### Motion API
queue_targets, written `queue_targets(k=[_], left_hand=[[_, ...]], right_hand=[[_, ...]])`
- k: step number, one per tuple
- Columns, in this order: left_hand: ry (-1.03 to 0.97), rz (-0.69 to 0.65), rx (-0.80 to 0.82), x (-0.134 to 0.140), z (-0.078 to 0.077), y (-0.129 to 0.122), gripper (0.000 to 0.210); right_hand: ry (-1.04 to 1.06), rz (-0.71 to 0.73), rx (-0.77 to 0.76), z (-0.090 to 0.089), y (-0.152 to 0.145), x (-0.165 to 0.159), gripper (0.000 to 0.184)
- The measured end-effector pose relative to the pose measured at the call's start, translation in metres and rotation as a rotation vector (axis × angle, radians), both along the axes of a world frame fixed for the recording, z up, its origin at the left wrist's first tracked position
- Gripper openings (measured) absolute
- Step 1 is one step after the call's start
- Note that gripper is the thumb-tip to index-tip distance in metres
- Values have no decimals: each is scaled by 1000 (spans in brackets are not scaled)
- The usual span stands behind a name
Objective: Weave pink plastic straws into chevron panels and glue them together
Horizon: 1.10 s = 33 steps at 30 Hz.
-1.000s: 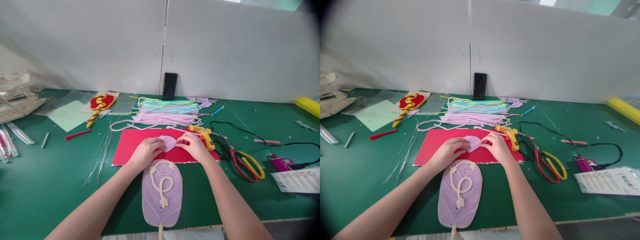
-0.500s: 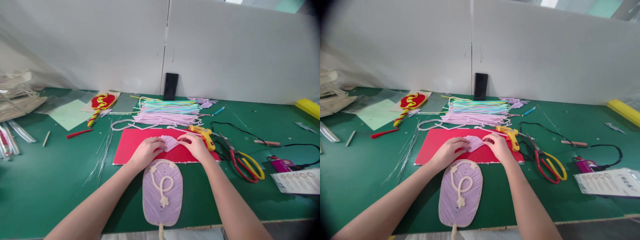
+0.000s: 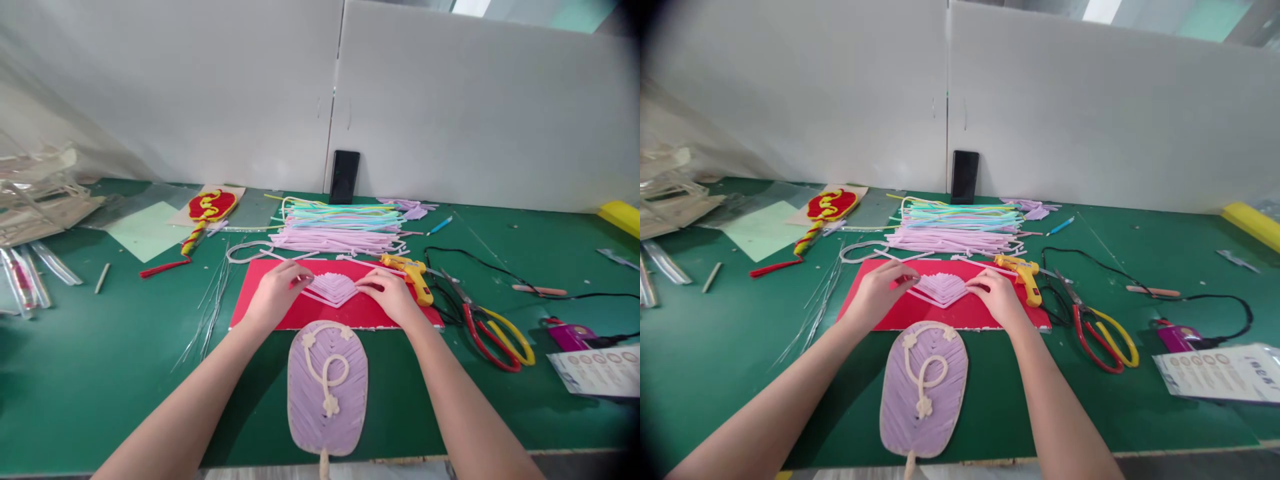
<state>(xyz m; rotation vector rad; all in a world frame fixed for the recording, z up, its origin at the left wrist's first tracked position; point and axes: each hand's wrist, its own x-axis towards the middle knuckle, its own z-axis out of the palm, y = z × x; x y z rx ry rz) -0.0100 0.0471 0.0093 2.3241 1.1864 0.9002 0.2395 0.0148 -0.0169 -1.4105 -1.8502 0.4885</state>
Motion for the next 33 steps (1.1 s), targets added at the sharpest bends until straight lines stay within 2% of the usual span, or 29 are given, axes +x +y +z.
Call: queue_targets(k=[5,8,15,23,33], left_hand=[[275,-249,-27,21,0,-26,19],[333,-307,14,29,-3,-32,22],[262,-271,6,30,-10,-27,21],[161,-119,-48,31,-14,-25,13],[174,-125,6,34,-14,-25,13]], right_hand=[[2,-4,-7,0,0,0,8],[-3,-4,-13,0,0,-1,8],[-2,4,-13,0,-1,-1,11],[-4,0,-17,1,-1,-2,11],[-5,0,-20,5,-2,-4,11]])
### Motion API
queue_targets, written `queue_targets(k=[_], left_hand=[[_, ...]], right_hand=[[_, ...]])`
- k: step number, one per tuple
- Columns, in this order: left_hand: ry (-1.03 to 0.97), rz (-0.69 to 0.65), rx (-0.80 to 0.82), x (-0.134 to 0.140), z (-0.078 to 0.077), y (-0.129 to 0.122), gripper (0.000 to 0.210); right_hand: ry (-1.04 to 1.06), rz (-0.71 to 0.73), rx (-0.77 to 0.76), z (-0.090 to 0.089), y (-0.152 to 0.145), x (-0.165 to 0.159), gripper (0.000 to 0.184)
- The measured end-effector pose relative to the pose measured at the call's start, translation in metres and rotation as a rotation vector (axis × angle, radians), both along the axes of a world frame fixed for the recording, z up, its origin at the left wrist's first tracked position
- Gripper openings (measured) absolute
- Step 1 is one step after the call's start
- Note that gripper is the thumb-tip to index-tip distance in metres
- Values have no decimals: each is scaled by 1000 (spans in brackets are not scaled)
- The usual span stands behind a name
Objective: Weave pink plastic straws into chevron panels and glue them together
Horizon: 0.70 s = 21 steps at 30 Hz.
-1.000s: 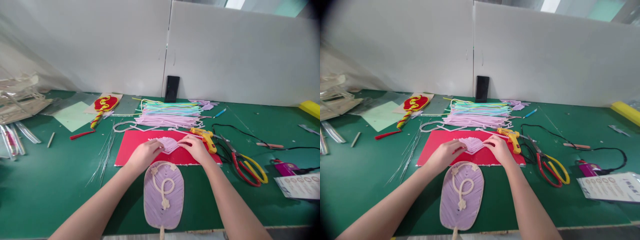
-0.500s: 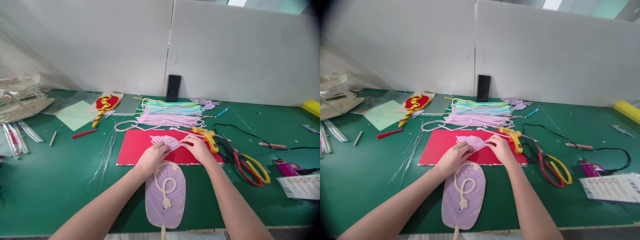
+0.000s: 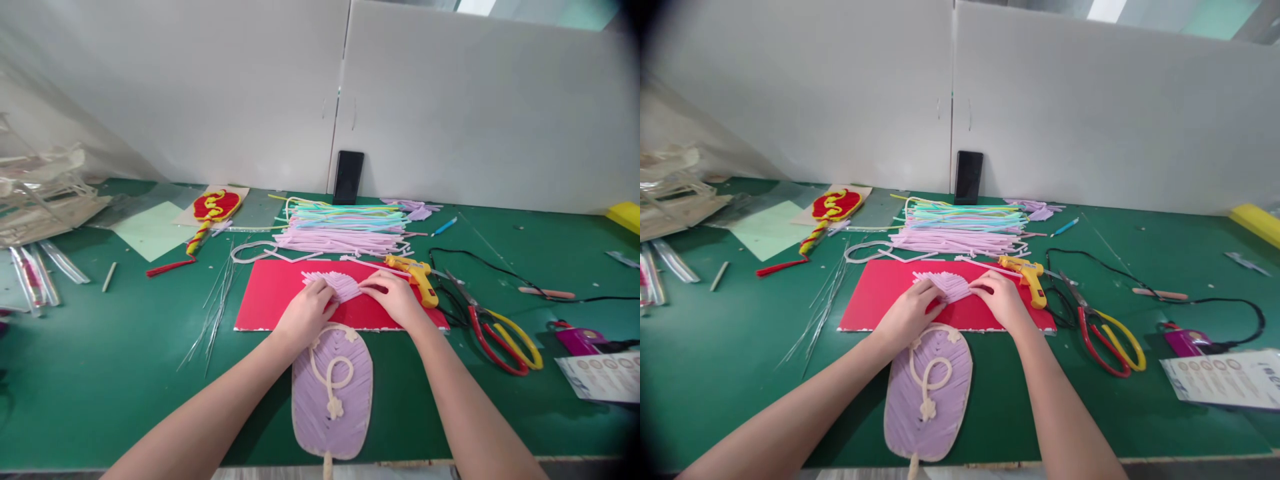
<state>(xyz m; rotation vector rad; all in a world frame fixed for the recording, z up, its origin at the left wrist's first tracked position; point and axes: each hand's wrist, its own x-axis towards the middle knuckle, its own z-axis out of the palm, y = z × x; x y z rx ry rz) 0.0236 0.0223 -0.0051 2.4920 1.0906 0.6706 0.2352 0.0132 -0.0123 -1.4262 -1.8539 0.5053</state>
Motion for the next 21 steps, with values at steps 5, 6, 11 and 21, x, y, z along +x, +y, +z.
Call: queue_targets(k=[5,6,11,21], left_hand=[[164,-4,99,3,4,-2,16],[187,3,116,3,4,-3,16],[207,23,135,2,3,-3,17],[237,26,152,2,5,-2,19]], right_hand=[[-11,1,-15,1,-1,-1,10],[-8,2,-12,1,-1,-1,10],[-11,0,16,-1,0,0,12],[-28,-162,100,3,0,6,13]])
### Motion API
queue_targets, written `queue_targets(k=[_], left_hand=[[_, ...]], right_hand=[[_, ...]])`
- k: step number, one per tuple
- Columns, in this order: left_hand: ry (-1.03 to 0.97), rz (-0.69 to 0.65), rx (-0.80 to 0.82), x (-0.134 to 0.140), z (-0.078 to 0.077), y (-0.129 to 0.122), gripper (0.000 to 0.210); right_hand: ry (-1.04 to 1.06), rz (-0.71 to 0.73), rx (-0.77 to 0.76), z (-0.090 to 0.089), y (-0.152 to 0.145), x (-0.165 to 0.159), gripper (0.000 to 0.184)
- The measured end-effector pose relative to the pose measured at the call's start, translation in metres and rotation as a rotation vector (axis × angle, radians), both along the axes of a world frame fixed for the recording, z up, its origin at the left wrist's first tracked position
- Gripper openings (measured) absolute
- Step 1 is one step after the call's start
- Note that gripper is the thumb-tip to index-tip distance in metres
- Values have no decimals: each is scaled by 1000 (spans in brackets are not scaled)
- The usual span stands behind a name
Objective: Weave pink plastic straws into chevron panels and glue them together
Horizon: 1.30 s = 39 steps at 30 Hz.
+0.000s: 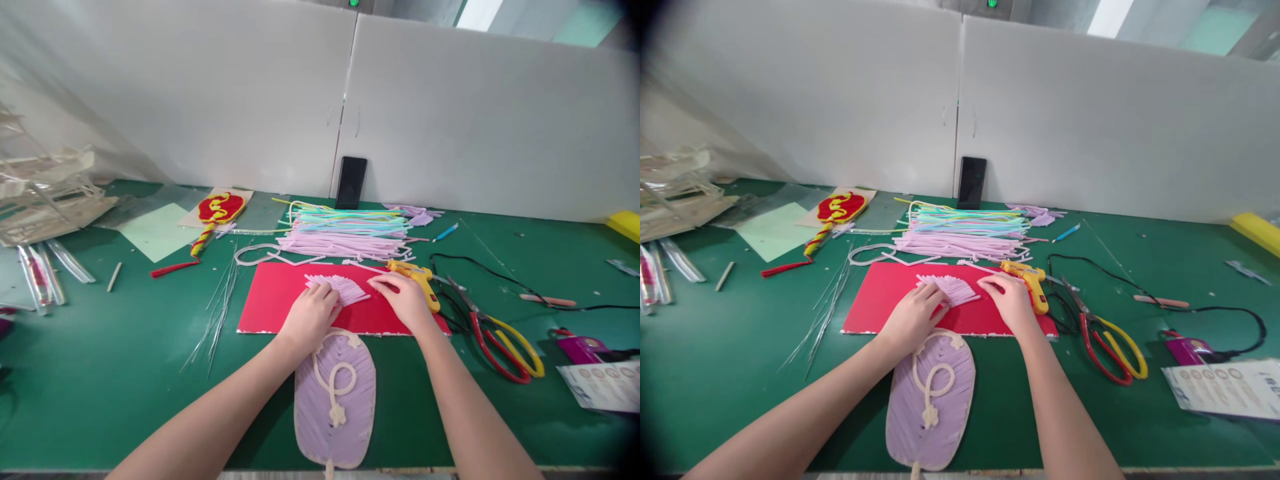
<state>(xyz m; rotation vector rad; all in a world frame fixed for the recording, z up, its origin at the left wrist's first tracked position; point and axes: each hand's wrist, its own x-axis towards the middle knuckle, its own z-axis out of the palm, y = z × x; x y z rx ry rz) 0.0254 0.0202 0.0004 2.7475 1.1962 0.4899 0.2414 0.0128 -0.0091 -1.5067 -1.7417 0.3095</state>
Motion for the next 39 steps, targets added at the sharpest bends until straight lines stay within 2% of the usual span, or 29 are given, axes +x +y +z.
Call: queue_targets(k=[4,9,11,13,15,17,20,24,29,35,39], left_hand=[[-23,-2,-1,0,0,1,19],[-84,3,-46,-1,-1,-2,18],[-139,30,-74,-3,-1,0,18],[-204,75,-96,-7,1,8,19],[-254,98,-116,-10,7,22,18],[-277,83,-168,-10,16,39,18],[-212,63,-336,-4,28,63,17],[-153,20,-442,6,25,79,28],[-115,-25,-498,8,16,78,33],[-94,-30,-535,8,25,72,25],[-74,36,-570,6,31,71,20]], right_hand=[[8,-173,49,-2,1,7,22],[-12,-131,14,-3,2,5,21],[-28,-157,49,-1,1,6,21],[-59,-287,103,0,0,12,23],[-117,-492,95,1,0,22,25],[-184,-673,-14,2,-1,32,26],[-225,-794,-159,0,-2,44,32],[-215,-808,-238,-6,-2,50,38],[-260,-752,-329,-10,-5,53,41],[-290,-701,-337,-8,-5,46,29],[-244,-738,-320,-6,-2,43,28]])
